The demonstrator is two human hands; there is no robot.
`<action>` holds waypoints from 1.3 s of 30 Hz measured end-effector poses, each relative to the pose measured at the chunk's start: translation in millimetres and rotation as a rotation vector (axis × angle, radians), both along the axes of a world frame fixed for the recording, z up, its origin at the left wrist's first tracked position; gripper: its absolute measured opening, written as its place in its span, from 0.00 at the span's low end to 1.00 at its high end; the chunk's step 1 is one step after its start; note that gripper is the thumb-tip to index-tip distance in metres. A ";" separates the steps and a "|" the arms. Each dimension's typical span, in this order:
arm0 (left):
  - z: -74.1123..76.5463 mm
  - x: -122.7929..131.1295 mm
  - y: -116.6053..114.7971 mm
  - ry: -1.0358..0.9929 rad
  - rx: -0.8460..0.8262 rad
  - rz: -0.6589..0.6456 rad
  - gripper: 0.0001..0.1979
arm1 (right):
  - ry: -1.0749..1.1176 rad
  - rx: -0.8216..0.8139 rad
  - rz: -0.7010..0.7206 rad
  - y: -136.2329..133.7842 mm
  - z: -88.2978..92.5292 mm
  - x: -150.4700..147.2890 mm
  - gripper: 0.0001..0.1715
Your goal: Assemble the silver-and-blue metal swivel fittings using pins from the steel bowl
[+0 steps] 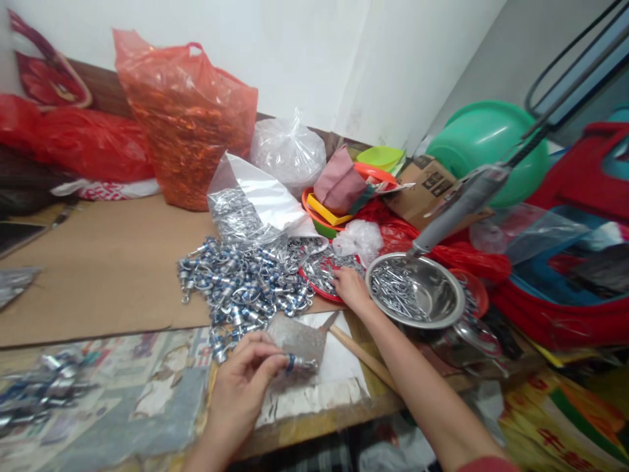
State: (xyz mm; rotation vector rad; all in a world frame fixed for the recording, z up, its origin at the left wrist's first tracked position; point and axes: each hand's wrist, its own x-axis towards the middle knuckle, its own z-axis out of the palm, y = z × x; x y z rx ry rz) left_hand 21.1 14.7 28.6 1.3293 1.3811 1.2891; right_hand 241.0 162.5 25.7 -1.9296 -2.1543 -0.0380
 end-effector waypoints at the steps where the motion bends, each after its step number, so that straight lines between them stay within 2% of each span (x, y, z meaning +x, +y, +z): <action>1: -0.6 -0.1 1.2 0.001 0.014 0.007 0.07 | -0.019 -0.014 -0.009 9.0 -2.7 -1.8 0.10; 3: -2.8 -1.4 3.1 0.010 0.030 0.032 0.06 | -0.046 -0.029 -0.021 18.3 -6.9 -3.7 0.11; 7: -8.1 -4.0 2.6 0.033 0.035 0.095 0.04 | -0.065 -0.048 0.009 16.1 -9.5 -1.7 0.11; 14: -8.8 -3.4 -5.7 0.046 0.060 0.067 0.06 | 0.009 -0.013 0.022 8.9 -15.4 -1.5 0.09; 19: -1.7 -7.4 -12.0 0.041 0.091 0.039 0.06 | 0.185 0.097 0.017 2.9 -3.2 -3.3 0.12; 21: 0.3 -9.3 -14.2 0.030 0.107 0.038 0.06 | 0.281 0.140 0.046 -10.4 7.0 -11.3 0.12; 24: 2.3 -10.9 -17.4 0.005 0.112 0.088 0.05 | 0.416 0.137 0.145 -49.1 22.4 -35.3 0.12; 25: 3.2 -10.9 -18.4 -0.001 0.104 0.125 0.04 | 0.470 0.111 0.211 -65.3 26.9 -45.1 0.10; 27: 5.8 -9.9 -20.3 -0.016 0.081 0.201 0.07 | 0.720 0.048 0.434 -96.9 34.5 -64.0 0.08; 30: 10.7 -8.1 -22.4 -0.021 0.062 0.246 0.12 | 0.802 0.042 0.569 -129.1 41.9 -82.5 0.09; 36: 14.8 -10.1 -25.0 0.058 0.101 0.221 0.12 | 0.817 0.117 0.709 -138.2 43.1 -84.2 0.10; 39: 13.8 -12.3 -25.4 0.101 0.144 0.199 0.11 | 0.835 0.136 0.699 -138.3 42.8 -81.8 0.11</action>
